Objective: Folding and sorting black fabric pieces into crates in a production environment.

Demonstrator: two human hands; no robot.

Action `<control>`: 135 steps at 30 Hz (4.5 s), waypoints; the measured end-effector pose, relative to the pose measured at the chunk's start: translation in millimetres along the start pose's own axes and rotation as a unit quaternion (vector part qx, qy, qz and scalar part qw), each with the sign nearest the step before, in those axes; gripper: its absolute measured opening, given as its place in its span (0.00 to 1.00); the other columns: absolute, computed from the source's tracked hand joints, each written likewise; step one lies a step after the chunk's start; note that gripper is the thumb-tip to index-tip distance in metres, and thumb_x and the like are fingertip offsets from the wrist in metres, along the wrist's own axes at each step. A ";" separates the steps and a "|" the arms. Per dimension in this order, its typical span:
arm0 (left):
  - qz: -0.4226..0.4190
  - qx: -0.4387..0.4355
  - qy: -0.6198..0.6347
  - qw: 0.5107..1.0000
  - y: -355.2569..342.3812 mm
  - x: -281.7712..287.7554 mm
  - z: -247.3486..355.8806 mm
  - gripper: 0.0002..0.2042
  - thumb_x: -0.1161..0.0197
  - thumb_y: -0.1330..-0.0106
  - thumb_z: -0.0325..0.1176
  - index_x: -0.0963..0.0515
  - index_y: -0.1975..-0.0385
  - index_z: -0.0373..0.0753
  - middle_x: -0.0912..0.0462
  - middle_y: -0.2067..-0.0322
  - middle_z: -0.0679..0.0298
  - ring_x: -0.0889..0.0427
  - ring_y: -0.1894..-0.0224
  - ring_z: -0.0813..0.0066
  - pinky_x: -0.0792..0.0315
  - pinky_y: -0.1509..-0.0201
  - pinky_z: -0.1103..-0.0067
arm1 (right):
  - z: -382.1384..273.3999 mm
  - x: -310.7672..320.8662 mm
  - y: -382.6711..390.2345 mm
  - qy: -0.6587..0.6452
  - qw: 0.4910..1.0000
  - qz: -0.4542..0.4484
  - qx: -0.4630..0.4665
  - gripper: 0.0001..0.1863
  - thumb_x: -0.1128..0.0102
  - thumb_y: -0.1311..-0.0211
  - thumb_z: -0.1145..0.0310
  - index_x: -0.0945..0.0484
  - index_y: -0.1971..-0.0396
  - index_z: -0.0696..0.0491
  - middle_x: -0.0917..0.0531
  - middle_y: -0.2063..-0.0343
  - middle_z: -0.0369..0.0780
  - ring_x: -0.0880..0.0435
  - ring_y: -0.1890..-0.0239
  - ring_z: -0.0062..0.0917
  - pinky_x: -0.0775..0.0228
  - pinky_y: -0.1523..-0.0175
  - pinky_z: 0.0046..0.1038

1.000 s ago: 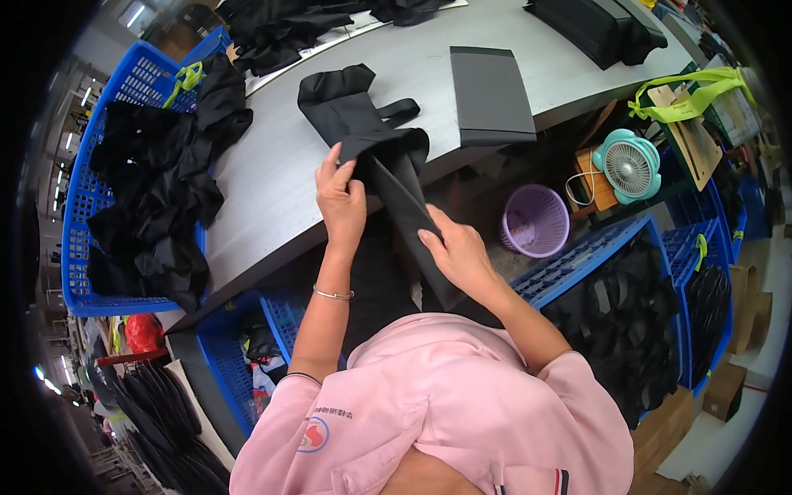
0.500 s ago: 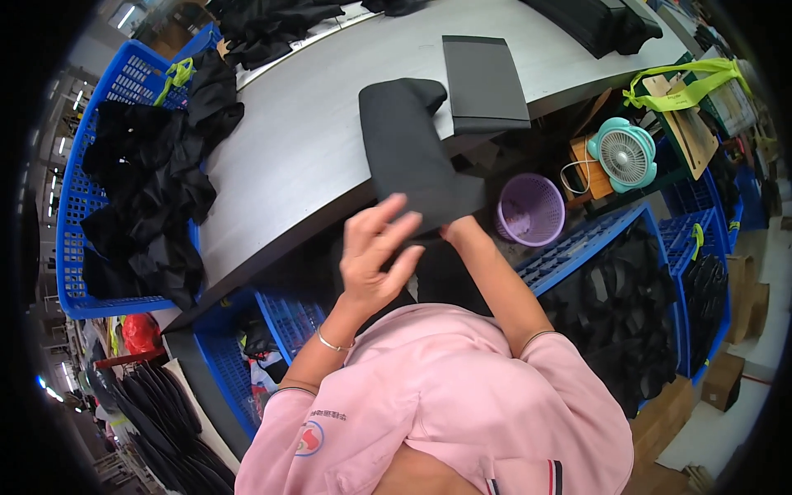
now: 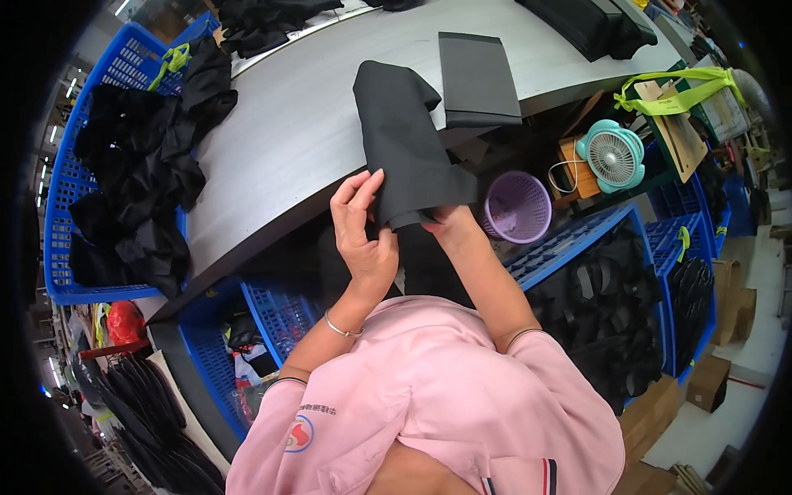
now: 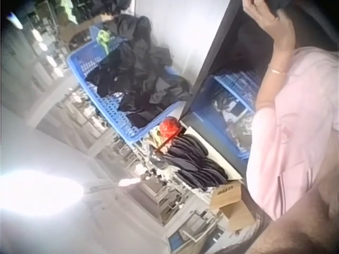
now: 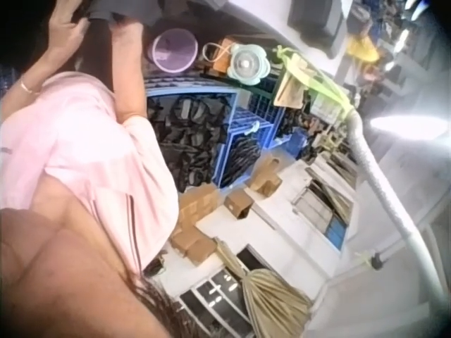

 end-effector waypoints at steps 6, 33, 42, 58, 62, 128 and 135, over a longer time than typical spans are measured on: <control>0.020 -0.012 0.059 0.998 4.9 -0.9 2.4 0.38 0.45 0.58 0.06 0.24 0.42 0.42 0.27 0.49 0.58 0.24 0.50 0.63 0.27 0.57 0.77 | 15.7 6.5 7.1 -0.087 0.994 0.052 -0.034 0.21 0.39 0.36 0.60 0.25 0.48 0.56 0.19 0.52 0.42 0.17 0.52 0.30 0.20 0.48 0.33; 0.028 0.022 0.071 0.997 9.8 30.1 -24.7 0.29 0.46 0.42 0.14 0.28 0.37 0.36 0.25 0.46 0.58 0.26 0.63 0.82 0.30 0.62 0.86 | 42.8 11.6 -29.0 0.102 0.956 0.272 -0.042 0.22 0.45 0.31 0.59 0.29 0.42 0.55 0.20 0.50 0.41 0.19 0.51 0.29 0.23 0.47 0.33; 0.123 0.328 0.247 0.904 25.6 29.3 -121.7 0.14 0.45 0.27 0.30 0.20 0.47 0.33 0.19 0.70 0.69 0.26 0.73 0.88 0.25 0.69 0.86 | 46.2 15.5 -52.0 0.524 0.845 0.074 -0.077 0.19 0.44 0.31 0.69 0.27 0.43 0.57 0.21 0.49 0.38 0.24 0.46 0.26 0.32 0.40 0.29; 0.089 0.498 0.457 0.732 58.6 -34.2 -146.1 0.07 0.48 0.33 0.23 0.22 0.63 0.35 0.19 0.70 0.66 0.24 0.74 0.81 0.28 0.68 0.81 | 85.2 -8.6 -35.7 0.858 0.444 -0.023 0.258 0.17 0.42 0.50 0.74 0.20 0.57 0.56 0.19 0.57 0.50 0.21 0.52 0.49 0.31 0.44 0.47; 0.016 0.498 0.431 0.752 61.3 -39.5 -156.6 0.04 0.47 0.34 0.24 0.24 0.66 0.36 0.21 0.72 0.65 0.26 0.78 0.79 0.30 0.75 0.76 | 87.1 -9.9 -39.3 0.889 0.395 -0.034 0.229 0.17 0.43 0.43 0.68 0.20 0.53 0.55 0.17 0.58 0.47 0.17 0.56 0.42 0.27 0.46 0.44; -0.088 0.498 0.577 0.641 32.0 16.3 -121.6 0.27 0.45 0.27 0.49 0.30 0.38 0.35 0.27 0.38 0.55 0.28 0.36 0.58 0.35 0.31 0.61 | 15.8 22.0 81.8 0.186 0.967 0.071 -0.158 0.18 0.23 0.50 0.61 0.18 0.66 0.59 0.21 0.70 0.32 0.21 0.63 0.20 0.27 0.53 0.24; -0.051 0.475 0.549 0.686 4.4 28.0 -138.7 0.26 0.47 0.26 0.48 0.30 0.38 0.32 0.28 0.37 0.54 0.29 0.36 0.55 0.37 0.30 0.57 | 10.9 52.5 152.8 0.184 0.947 0.124 -0.233 0.13 0.34 0.39 0.67 0.17 0.57 0.57 0.16 0.68 0.35 0.18 0.62 0.18 0.23 0.52 0.25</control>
Point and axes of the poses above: each hand's wrist, its own y-axis away from the middle knuckle, its own x-axis out of the back of the hand, z = x × y, the point moved 4 cm from there along -y, towards the middle knuckle
